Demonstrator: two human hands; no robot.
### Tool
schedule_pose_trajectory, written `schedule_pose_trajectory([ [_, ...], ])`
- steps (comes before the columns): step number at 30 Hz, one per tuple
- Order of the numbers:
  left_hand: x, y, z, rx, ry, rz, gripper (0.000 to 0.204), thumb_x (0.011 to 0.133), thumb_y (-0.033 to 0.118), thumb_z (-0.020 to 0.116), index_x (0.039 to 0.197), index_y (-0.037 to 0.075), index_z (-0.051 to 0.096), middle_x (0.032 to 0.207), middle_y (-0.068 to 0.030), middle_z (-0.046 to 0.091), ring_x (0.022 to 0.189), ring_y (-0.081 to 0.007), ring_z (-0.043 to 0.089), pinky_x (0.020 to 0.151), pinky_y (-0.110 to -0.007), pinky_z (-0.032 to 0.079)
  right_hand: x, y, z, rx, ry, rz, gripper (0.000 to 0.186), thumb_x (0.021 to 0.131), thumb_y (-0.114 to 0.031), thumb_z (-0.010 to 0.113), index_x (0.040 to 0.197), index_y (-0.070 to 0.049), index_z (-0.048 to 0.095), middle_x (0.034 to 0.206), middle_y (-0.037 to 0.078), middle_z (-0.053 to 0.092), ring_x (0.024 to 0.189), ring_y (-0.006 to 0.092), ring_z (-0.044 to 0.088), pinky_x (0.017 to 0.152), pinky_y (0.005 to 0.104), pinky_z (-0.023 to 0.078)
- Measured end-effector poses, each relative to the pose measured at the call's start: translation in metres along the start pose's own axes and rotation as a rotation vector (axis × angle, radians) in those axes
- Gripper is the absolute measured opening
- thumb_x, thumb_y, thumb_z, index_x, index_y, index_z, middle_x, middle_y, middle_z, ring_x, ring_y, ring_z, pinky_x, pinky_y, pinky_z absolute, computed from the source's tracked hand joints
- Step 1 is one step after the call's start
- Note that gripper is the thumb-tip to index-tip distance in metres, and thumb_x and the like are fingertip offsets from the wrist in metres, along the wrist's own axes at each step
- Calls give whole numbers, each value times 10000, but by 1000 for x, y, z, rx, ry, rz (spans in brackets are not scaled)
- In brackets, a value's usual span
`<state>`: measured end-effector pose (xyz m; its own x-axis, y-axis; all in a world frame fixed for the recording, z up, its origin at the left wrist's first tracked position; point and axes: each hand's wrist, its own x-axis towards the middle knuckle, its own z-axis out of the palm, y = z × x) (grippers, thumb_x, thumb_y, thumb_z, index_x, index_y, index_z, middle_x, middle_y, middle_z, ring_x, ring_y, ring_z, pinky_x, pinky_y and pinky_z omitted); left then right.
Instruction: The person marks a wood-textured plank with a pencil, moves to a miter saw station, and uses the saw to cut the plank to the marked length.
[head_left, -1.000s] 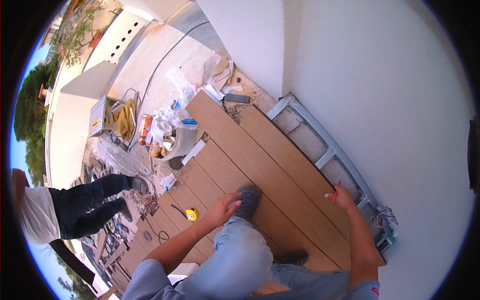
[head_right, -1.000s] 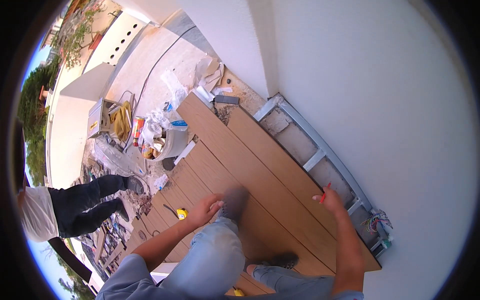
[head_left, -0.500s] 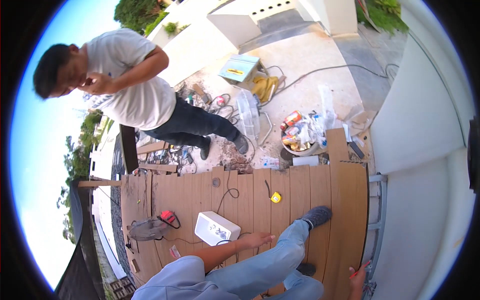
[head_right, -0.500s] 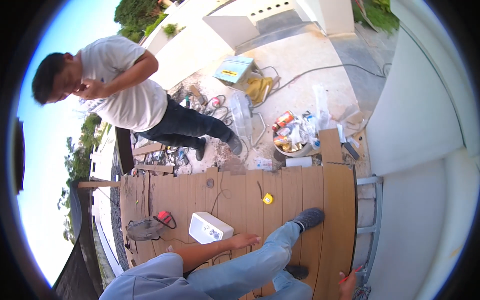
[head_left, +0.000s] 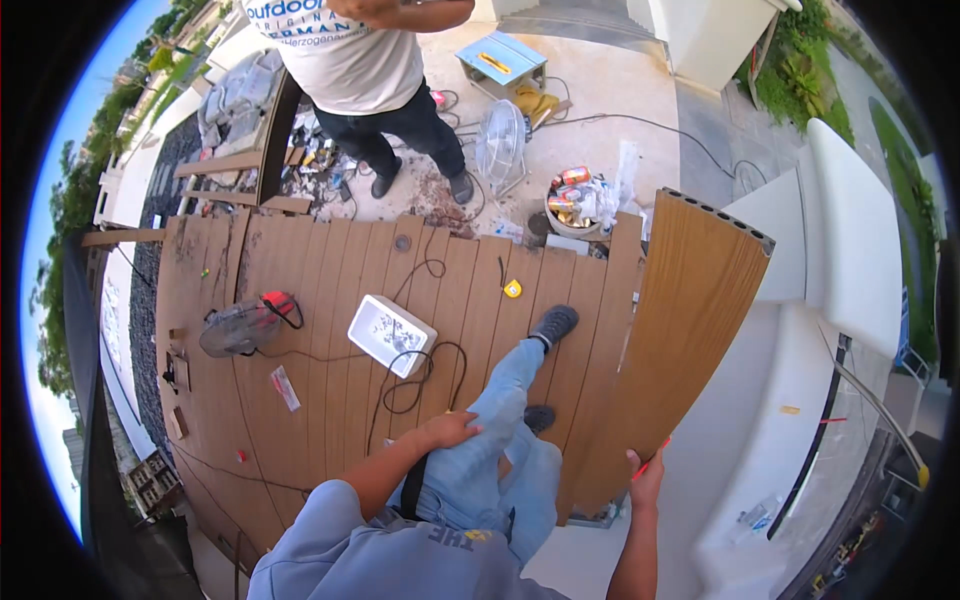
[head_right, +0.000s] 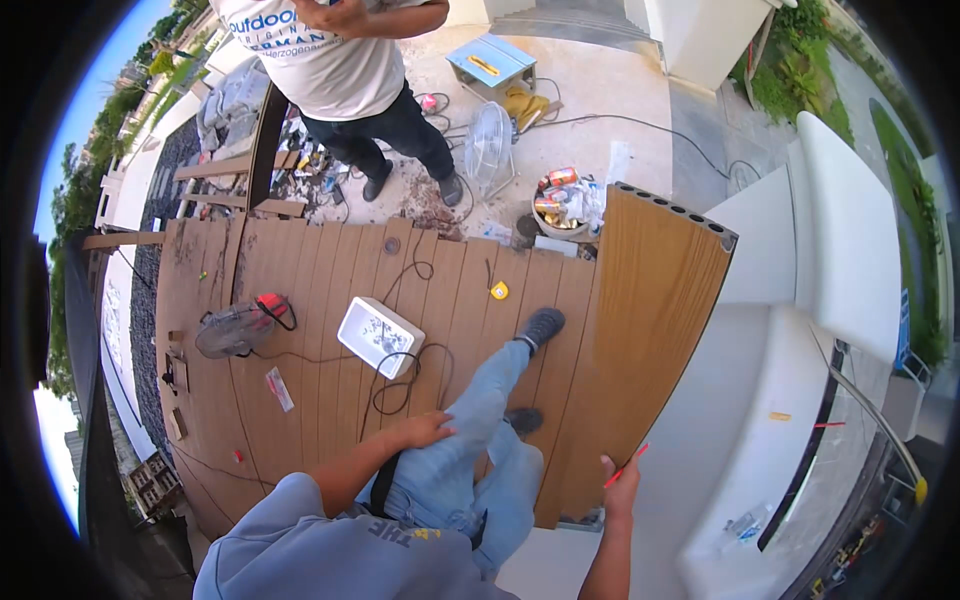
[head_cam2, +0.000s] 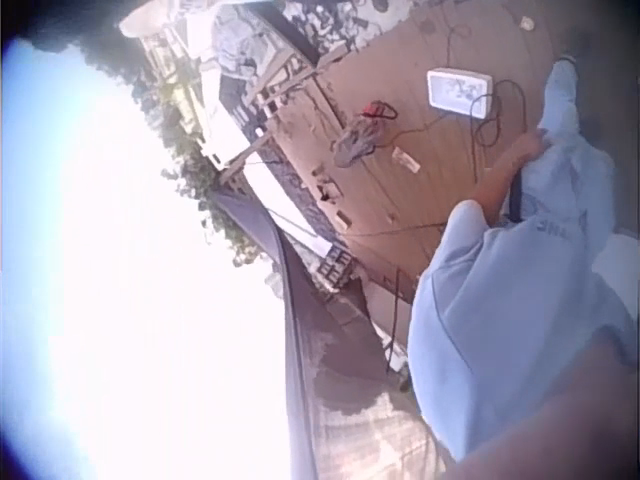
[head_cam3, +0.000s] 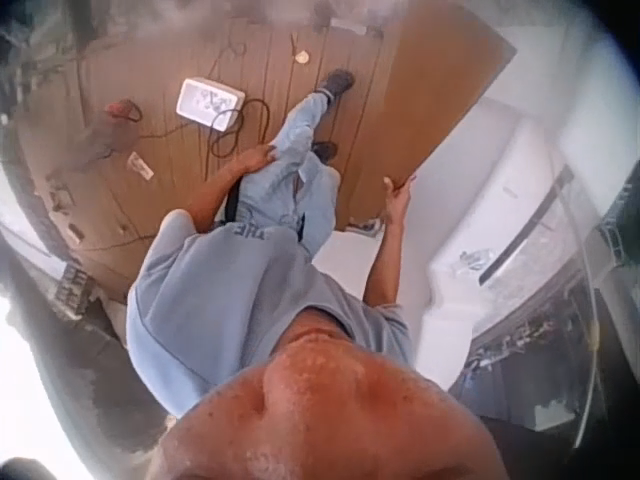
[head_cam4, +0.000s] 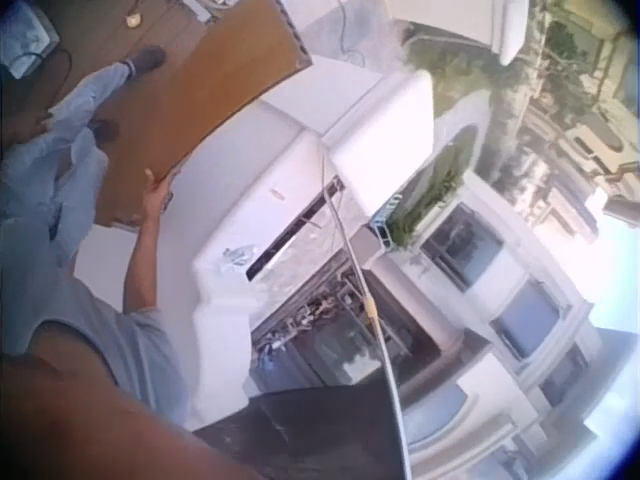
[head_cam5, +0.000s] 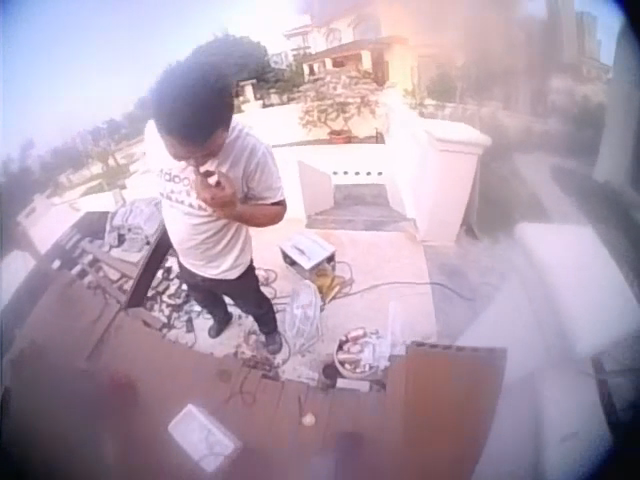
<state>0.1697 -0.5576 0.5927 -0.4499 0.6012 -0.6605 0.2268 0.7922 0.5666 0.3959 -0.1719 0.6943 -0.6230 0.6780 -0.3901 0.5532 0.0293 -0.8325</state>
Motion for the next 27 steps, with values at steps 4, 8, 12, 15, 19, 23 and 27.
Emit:
schedule_pose_trajectory([
  [4,-24,33,-39,3,-78,-145,524,960,485,589,1188,22,683,1181,-225,695,1098,-416,657,979,-493,512,-33,-37,-14,-2,-18,-20,439,978,-70,673,1365,45,500,1204,126,680,1105,183,616,1006,316,456],
  [8,-34,49,-43,137,-48,-144,478,948,432,625,1179,17,684,1144,-218,709,1085,-397,668,958,-473,526,-60,-73,-25,-35,-11,26,346,978,-94,690,1261,58,562,1181,116,670,1108,194,604,1020,325,441],
  [12,-23,66,-60,-106,-32,-52,460,944,422,636,1187,35,683,1149,-209,712,1083,-387,672,947,-464,529,-73,-98,-38,-34,-18,68,326,977,-94,690,1241,58,575,1159,116,674,1092,198,610,1014,326,443],
  [15,-8,64,-77,-192,-57,-97,463,946,417,633,1218,45,678,1155,-205,713,1086,-385,672,943,-460,529,-79,-111,-43,-90,9,83,297,973,-92,695,1208,60,597,1142,119,677,1080,196,613,1007,327,447],
  [19,10,39,-104,-268,53,-156,447,956,401,614,1202,36,693,1124,-213,717,1071,-385,676,931,-446,529,-74,-134,-48,-148,56,80,253,966,-91,705,1152,63,630,1109,131,695,1054,199,625,988,334,461],
  [23,16,22,-148,-308,102,-257,424,961,389,596,1112,12,716,1062,-237,715,1037,-398,675,892,-439,521,-73,-138,-56,-184,107,54,244,951,-60,718,1153,50,634,1083,149,715,1014,209,646,944,328,482],
  [27,11,-8,-171,-248,166,-284,417,969,374,584,1076,-8,711,997,-226,721,965,-394,682,871,-433,520,-66,-147,-63,-225,112,93,230,955,-59,713,1146,43,638,1056,144,725,1004,205,656,932,326,486],
])
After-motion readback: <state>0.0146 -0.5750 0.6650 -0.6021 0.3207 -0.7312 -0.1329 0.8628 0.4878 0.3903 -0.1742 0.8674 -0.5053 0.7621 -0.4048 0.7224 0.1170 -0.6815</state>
